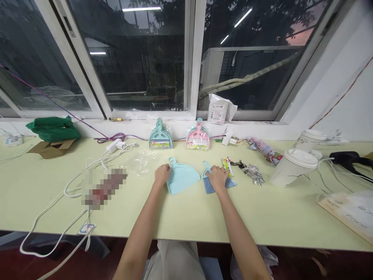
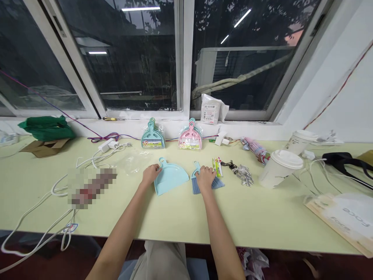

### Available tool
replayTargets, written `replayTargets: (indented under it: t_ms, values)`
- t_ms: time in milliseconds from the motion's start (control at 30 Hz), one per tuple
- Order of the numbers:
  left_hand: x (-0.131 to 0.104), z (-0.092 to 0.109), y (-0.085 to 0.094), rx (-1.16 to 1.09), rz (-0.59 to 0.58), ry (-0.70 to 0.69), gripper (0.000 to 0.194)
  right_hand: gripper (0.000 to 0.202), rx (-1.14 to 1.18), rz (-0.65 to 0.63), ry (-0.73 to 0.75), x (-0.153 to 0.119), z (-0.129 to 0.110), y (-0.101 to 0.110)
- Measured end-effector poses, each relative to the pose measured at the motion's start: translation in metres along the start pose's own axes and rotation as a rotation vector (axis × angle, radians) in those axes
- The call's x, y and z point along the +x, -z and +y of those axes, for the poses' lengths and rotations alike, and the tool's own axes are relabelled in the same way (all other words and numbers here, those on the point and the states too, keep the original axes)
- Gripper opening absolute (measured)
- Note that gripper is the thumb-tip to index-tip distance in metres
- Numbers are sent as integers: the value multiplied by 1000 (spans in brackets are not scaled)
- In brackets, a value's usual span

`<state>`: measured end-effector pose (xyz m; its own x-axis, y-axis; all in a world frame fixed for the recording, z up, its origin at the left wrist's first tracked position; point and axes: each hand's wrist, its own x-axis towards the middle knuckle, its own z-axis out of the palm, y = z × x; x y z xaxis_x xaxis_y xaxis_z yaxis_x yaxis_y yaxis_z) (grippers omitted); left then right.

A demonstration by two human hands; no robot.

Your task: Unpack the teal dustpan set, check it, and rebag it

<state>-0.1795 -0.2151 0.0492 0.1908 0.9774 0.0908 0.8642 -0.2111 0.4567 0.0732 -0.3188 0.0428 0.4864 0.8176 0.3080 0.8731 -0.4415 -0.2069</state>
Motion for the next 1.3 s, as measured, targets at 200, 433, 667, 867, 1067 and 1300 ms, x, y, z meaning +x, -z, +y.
replayTargets:
  t_ms: [200, 433, 667, 867, 1067, 1300]
  values:
    - [-2, 5, 5, 214, -12, -3, 26, 23, 121, -56, -25, 1, 5, 16]
    - [-25, 44, -5, -9, -280, -471, 42, 21, 315, -19, 223, -11, -25, 22]
    - [-20, 38, -9, 107, 165, -733, 42, 20, 370, -55, 285, -15, -32, 1]
    - [-8, 42, -44, 371, 215, -1012, 30, 18, 373, -46, 237, -7, -35, 0]
    - [8, 51, -48, 485, 205, -1083, 25, 21, 329, -65, 242, 5, -37, -2]
    - [27, 62, -57, 571, 188, -1190, 23, 27, 489, -284, 270, 50, -25, -16]
